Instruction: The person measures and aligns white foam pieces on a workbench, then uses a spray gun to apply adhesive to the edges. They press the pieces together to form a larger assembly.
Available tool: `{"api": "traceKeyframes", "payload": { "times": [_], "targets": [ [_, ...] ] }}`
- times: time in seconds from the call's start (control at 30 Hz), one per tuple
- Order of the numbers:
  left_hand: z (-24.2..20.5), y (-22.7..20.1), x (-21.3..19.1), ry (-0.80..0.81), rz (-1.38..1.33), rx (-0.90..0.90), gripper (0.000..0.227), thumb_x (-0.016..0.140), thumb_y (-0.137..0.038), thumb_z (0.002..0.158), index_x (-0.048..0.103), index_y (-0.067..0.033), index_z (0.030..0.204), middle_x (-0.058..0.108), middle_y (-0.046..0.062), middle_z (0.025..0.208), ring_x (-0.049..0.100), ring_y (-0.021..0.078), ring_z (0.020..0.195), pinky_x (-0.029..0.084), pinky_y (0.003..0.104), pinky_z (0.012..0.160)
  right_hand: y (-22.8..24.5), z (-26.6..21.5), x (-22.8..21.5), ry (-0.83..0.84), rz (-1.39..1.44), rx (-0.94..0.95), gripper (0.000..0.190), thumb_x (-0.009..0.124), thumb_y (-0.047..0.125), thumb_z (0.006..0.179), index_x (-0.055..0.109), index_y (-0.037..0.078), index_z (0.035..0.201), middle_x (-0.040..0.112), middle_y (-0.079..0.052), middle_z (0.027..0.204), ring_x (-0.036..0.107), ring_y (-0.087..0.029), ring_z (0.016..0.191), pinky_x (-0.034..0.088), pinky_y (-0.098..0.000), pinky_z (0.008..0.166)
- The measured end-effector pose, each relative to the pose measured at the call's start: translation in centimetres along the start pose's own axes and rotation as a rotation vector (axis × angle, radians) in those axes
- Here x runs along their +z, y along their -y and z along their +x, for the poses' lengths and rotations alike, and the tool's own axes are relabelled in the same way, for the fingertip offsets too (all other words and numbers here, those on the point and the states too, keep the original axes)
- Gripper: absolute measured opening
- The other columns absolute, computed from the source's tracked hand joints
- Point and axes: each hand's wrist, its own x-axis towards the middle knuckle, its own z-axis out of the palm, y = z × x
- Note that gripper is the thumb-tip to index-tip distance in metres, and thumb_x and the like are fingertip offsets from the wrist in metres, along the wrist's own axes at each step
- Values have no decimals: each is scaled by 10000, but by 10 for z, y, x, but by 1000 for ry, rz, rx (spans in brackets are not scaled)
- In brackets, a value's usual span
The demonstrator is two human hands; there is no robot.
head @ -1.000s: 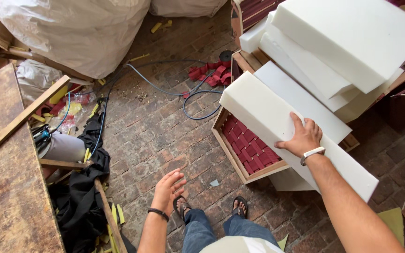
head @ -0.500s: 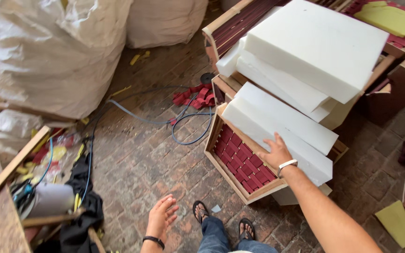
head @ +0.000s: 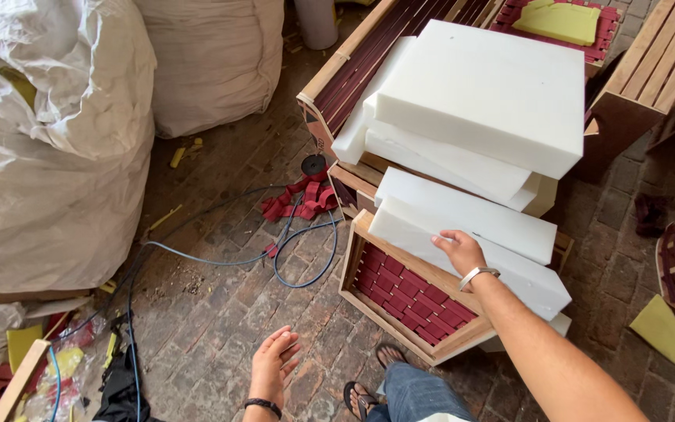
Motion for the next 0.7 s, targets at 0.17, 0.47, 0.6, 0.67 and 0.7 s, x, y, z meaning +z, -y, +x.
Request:
{"api": "traceKeyframes", "payload": {
  "times": [0.17, 0.47, 0.6, 0.67, 0.7],
  "targets": [
    [28, -31, 27, 53, 36, -10, 368, 657, -264, 942, 692, -128, 1283, 771, 26, 1119, 699, 152, 973, 512, 326, 798, 5, 99, 12, -14, 499, 25, 382, 754, 357, 863, 701, 105, 1145, 700, -44, 1204, 598, -149, 1090, 511, -359, 870],
    [65, -90, 53, -79, 18, -57, 369, 649, -282, 947, 689, -138, 1285, 766, 16, 1125, 696, 142, 965, 518, 327, 800, 63, 325, -19, -108, 1119, 200, 985, 763, 624, 810, 303, 213, 1579, 410, -162, 1460, 472, -302, 1347, 455, -438, 1088],
    [72, -101, 61, -151, -6, -95, 372, 654, -296, 956, 686, -136, 1290, 762, 23, 1146, 691, 145, 965, 524, 329, 819, 116, 341, -39, -204, 1244, 479, 1062, 718, 738, 855, 260, 142, 1607, 330, -199, 1602, 388, -380, 1407, 349, -535, 1167],
    [74, -101, 64, -144, -69, -107, 378, 652, -286, 958, 682, -120, 1297, 759, 48, 1152, 693, 165, 971, 528, 341, 817, 143, 333, -46, -223, 1167, 592, 951, 650, 750, 819, 394, 199, 1551, 388, -151, 1583, 399, -368, 1399, 356, -556, 1153],
    [72, -100, 64, -139, -100, -115, 382, 651, -282, 960, 680, -112, 1300, 758, 61, 1155, 694, 174, 974, 530, 347, 816, 155, 328, -47, -281, 1142, 680, 905, 666, 729, 810, 446, 202, 1512, 435, -125, 1559, 416, -352, 1400, 384, -557, 1151]
  ]
}}
